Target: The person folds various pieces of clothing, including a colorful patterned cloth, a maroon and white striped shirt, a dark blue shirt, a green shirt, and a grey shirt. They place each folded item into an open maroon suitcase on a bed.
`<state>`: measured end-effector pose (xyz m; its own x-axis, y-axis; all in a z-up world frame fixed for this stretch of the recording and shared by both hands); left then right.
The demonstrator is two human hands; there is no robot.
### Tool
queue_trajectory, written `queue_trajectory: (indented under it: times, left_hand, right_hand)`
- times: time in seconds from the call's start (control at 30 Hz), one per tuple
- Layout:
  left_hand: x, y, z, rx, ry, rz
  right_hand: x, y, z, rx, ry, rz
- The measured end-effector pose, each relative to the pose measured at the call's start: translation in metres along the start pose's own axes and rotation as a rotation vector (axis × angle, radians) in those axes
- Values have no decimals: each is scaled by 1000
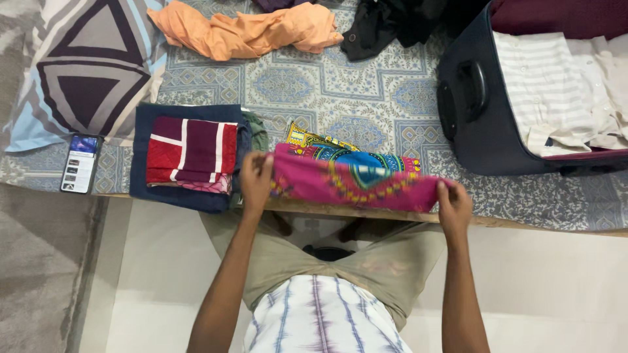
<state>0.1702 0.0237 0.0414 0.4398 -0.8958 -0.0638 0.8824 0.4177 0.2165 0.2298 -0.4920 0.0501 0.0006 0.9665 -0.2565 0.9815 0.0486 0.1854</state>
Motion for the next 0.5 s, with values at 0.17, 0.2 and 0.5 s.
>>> queue_trajectory:
  times: [0.17, 0.2, 0.5]
  left_hand:
    - [42, 68, -17, 70, 483, 89]
    - [46, 75, -24, 44, 521, 63]
    - [59, 95, -40, 82, 634, -103]
  right_hand:
    - [34, 63, 14, -23, -330, 84]
    - [38, 63, 18, 5, -402, 98]
    - [48, 55, 25, -42, -675, 163]
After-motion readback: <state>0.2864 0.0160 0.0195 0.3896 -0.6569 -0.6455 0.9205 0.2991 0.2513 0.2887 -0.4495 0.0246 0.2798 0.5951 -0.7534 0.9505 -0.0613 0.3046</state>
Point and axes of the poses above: each hand's wrist, its own y-axis towards the middle knuckle, its own x-axis out of the palm, z = x × y, the point moved 4 cm from there along y, towards the middle knuckle, and after that the axes turned 8 degrees about -z, right-handed, at the moved point
